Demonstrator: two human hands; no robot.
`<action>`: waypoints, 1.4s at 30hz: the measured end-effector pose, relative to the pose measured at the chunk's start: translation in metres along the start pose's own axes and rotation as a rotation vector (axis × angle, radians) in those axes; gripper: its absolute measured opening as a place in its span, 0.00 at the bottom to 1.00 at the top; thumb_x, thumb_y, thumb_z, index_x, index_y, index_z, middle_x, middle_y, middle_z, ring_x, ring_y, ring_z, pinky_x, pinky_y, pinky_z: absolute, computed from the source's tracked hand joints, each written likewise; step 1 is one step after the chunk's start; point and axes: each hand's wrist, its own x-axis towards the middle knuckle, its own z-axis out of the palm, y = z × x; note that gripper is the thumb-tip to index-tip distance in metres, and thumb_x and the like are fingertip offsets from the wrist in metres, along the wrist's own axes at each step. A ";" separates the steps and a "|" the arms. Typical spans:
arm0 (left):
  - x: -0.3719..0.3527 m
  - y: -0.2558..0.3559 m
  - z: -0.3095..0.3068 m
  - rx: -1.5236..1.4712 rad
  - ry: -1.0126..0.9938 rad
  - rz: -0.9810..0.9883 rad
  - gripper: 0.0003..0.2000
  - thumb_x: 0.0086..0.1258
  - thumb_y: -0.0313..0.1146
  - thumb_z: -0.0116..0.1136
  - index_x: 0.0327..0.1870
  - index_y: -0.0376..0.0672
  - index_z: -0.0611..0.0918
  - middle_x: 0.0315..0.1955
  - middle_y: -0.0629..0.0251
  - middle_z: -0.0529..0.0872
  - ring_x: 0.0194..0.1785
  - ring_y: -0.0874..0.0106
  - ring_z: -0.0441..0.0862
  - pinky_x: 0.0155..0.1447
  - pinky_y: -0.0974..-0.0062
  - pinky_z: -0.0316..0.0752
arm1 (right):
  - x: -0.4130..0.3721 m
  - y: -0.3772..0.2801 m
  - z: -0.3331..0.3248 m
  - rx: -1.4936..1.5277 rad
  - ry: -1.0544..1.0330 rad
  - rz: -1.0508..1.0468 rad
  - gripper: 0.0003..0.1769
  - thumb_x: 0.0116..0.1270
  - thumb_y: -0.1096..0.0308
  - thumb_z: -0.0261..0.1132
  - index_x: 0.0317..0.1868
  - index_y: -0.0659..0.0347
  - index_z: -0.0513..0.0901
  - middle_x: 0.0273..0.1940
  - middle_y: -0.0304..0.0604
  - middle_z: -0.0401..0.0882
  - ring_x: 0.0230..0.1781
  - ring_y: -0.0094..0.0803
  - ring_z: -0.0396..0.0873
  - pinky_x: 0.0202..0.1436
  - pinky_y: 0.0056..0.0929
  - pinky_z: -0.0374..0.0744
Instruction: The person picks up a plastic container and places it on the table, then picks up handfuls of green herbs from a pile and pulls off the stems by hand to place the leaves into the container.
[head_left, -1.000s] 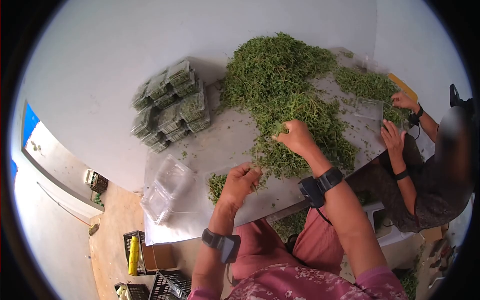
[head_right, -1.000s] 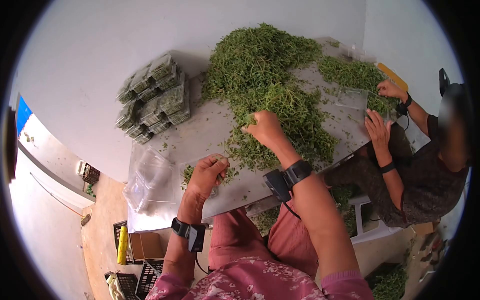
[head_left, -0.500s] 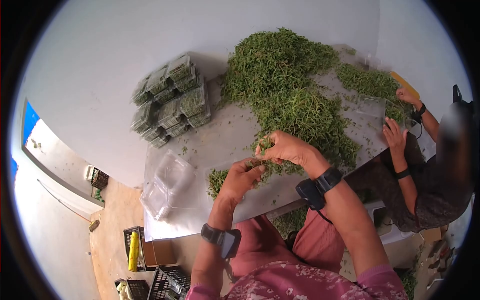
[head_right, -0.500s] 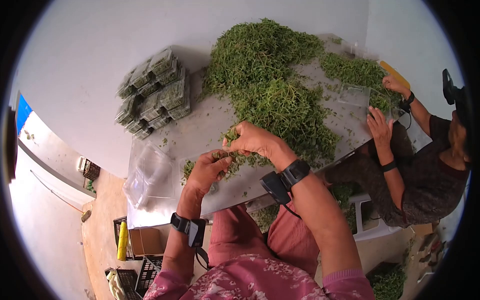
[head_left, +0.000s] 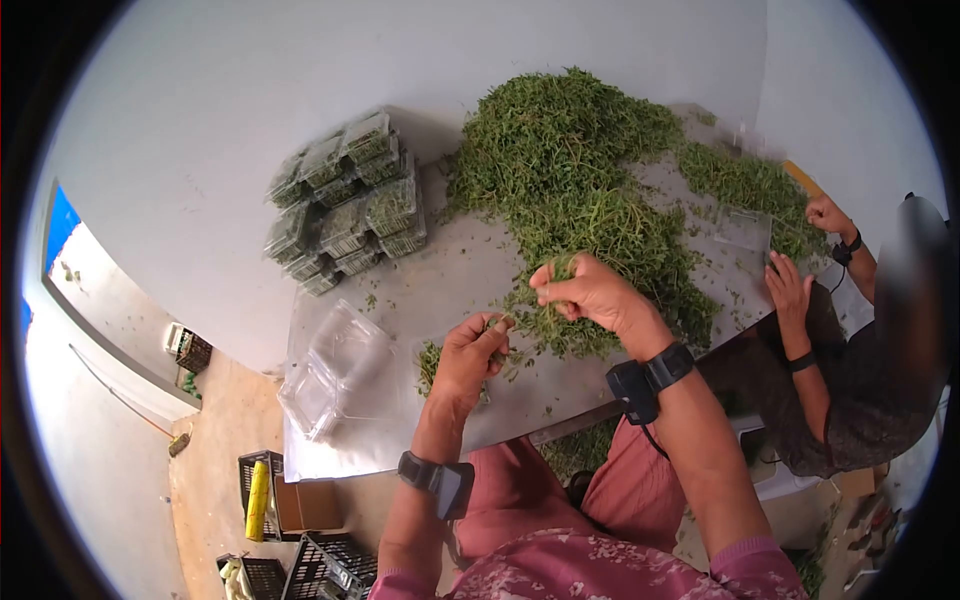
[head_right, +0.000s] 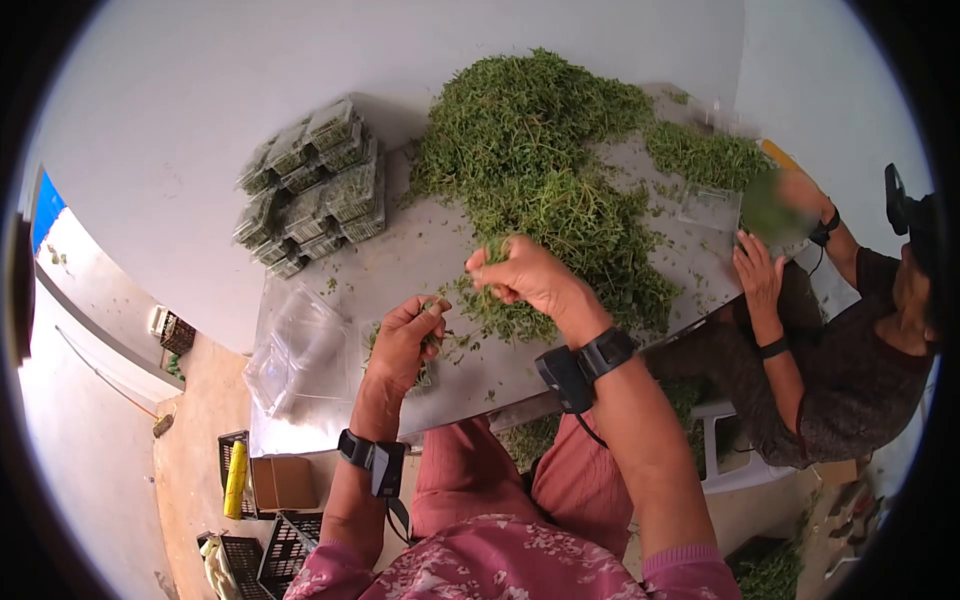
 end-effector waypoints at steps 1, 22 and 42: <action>0.000 0.001 0.002 -0.013 -0.005 0.007 0.06 0.73 0.33 0.53 0.41 0.43 0.81 0.23 0.75 0.76 0.23 0.85 0.67 0.26 0.87 0.61 | 0.001 0.004 0.005 -0.026 -0.037 0.023 0.13 0.62 0.72 0.68 0.46 0.67 0.79 0.30 0.41 0.80 0.18 0.17 0.69 0.20 0.19 0.67; 0.006 -0.010 0.000 -0.015 -0.107 -0.042 0.06 0.71 0.31 0.56 0.44 0.42 0.80 0.27 0.72 0.79 0.25 0.81 0.71 0.29 0.84 0.64 | 0.003 0.003 0.013 -0.128 0.125 -0.081 0.09 0.63 0.72 0.67 0.39 0.68 0.79 0.30 0.42 0.79 0.20 0.18 0.69 0.21 0.20 0.67; 0.006 -0.010 0.004 0.085 -0.022 0.046 0.07 0.74 0.32 0.52 0.46 0.42 0.81 0.28 0.72 0.80 0.26 0.81 0.74 0.29 0.84 0.67 | -0.002 0.004 0.030 -0.100 0.027 0.095 0.14 0.59 0.75 0.69 0.44 0.71 0.78 0.27 0.35 0.76 0.22 0.18 0.71 0.23 0.18 0.68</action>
